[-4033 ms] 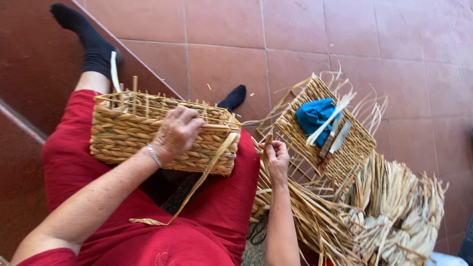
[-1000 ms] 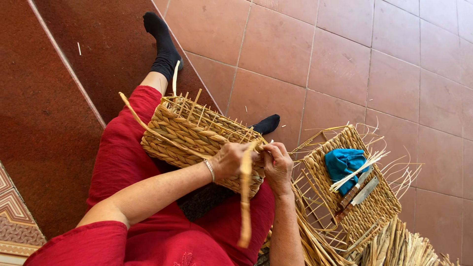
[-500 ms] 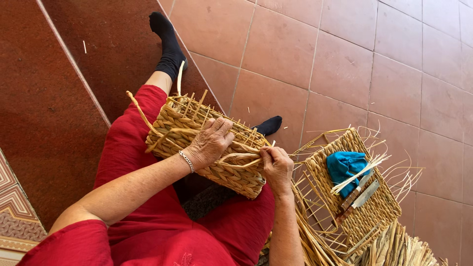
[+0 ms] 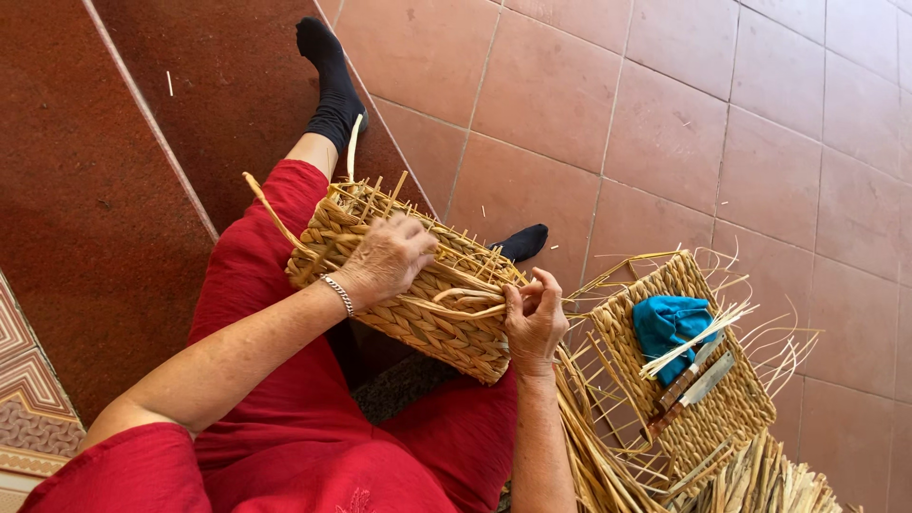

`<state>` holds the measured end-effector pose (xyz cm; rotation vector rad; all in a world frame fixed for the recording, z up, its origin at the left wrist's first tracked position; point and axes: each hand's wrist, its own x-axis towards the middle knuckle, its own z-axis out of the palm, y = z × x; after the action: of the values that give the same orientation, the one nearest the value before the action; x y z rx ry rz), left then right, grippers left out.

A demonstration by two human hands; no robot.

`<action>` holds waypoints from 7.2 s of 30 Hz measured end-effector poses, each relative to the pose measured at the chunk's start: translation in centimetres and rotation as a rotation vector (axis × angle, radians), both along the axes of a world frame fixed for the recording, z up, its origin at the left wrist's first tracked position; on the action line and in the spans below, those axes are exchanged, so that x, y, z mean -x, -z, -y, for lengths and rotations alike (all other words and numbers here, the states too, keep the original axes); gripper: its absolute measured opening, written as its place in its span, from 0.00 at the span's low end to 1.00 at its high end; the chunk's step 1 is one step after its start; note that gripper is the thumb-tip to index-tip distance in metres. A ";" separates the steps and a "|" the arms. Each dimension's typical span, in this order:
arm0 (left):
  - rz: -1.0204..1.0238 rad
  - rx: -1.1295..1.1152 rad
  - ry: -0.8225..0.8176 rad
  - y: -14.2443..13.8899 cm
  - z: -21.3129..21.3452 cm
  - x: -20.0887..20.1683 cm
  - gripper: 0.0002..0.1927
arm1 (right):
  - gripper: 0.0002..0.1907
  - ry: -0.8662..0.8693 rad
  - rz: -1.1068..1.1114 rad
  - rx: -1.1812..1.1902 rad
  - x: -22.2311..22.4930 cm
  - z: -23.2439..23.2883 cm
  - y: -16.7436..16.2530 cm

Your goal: The person sits on the floor and weaves a rectangular basket using dried palm leaves. They interlace the leaves through the vertical frame, pull them tight, and occasionally adjust the basket's position to continue the pattern.

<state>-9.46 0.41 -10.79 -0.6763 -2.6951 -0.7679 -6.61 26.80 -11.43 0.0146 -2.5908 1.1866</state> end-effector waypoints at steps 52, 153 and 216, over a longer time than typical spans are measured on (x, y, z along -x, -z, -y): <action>0.051 -0.520 0.186 0.8 -6.8 -5.7 0.14 | 0.02 -0.336 -0.054 -0.298 0.6 1.7 -3.3; -0.073 -0.352 0.186 4.5 -6.0 -3.1 0.05 | 0.08 -0.322 0.000 -0.037 0.6 2.4 -3.1; 0.673 -0.287 -0.414 2.2 12.5 -1.5 0.20 | 0.10 0.307 0.553 -0.518 -10.0 -15.0 9.3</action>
<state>-8.00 -12.13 -13.01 0.2634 -3.0173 -1.4113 3.36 41.76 -20.74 -0.6611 -3.1409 0.4253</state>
